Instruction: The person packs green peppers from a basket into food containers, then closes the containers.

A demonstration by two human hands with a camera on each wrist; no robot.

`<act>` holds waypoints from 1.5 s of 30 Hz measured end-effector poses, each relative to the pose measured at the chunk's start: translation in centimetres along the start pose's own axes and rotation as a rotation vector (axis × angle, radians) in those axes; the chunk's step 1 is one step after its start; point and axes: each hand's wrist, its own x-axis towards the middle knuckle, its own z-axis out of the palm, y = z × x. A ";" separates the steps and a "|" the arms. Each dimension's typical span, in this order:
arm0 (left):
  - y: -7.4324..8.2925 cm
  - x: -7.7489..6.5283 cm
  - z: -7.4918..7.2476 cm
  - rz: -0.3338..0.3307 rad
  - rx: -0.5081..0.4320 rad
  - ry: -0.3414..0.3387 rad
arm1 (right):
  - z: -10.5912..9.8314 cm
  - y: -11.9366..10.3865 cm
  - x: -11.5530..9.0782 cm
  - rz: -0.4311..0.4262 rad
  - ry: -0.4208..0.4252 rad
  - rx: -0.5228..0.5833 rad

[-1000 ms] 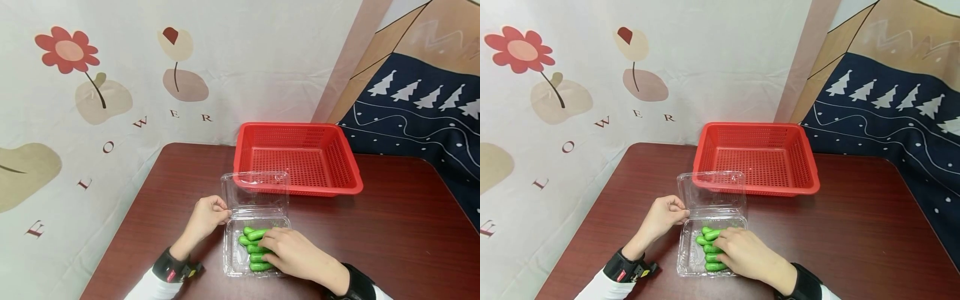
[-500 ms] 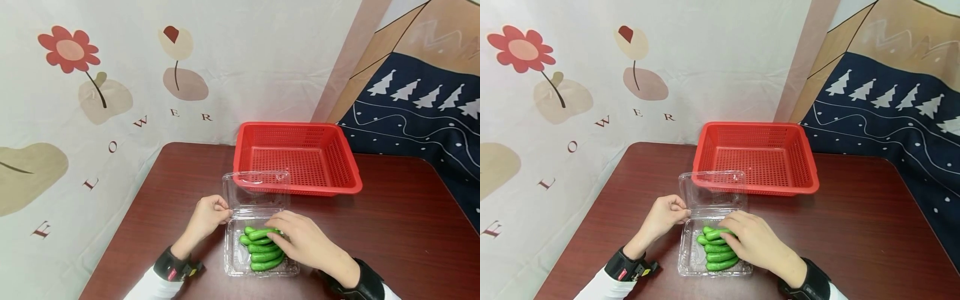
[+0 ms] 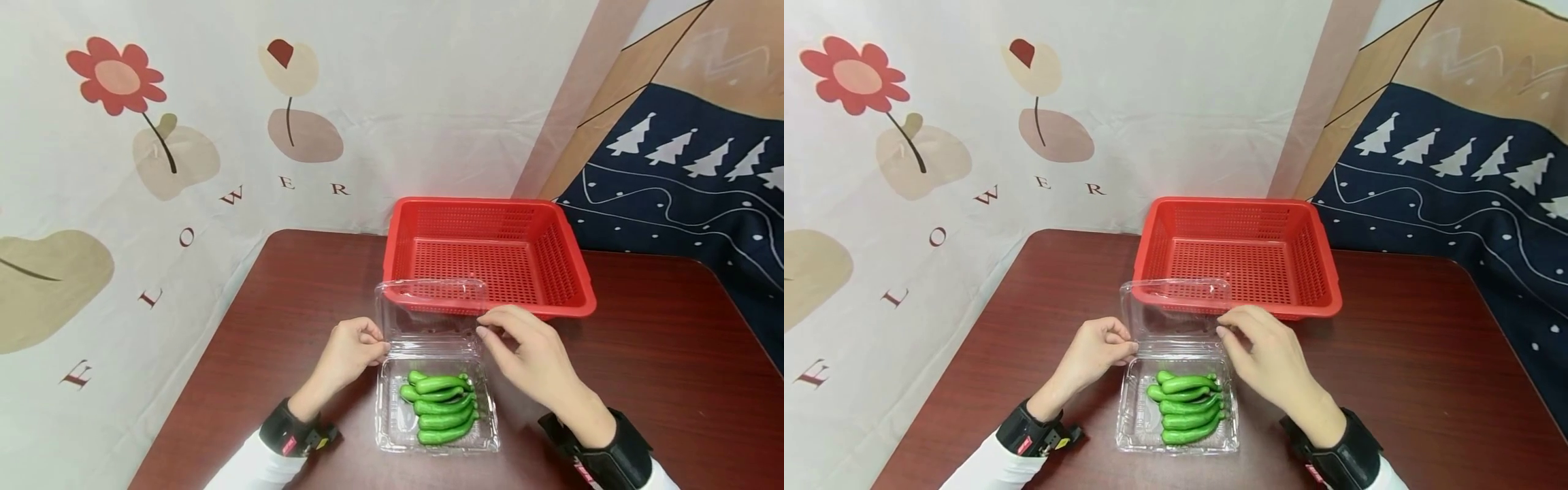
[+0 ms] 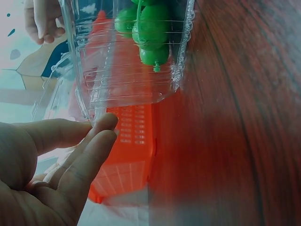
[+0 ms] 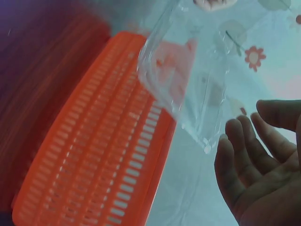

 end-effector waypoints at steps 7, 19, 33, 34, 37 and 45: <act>0.2 0.2 0.5 0.014 0.026 -0.010 | -1.2 1.0 0.4 0.116 0.078 -0.042; 0.7 1.1 1.7 0.049 0.036 -0.049 | -1.9 3.2 0.4 0.281 0.074 -0.061; 0.9 1.8 2.7 0.064 0.021 -0.068 | -1.9 4.1 0.4 0.294 0.041 -0.102; 1.0 1.8 2.8 0.062 0.024 -0.068 | -1.9 4.1 0.4 0.295 0.041 -0.100; 1.0 1.8 2.9 0.060 0.032 -0.066 | -1.9 4.1 0.5 0.295 0.047 -0.097; 1.1 1.9 3.2 0.076 0.039 -0.058 | -2.2 4.0 0.5 0.297 0.066 -0.076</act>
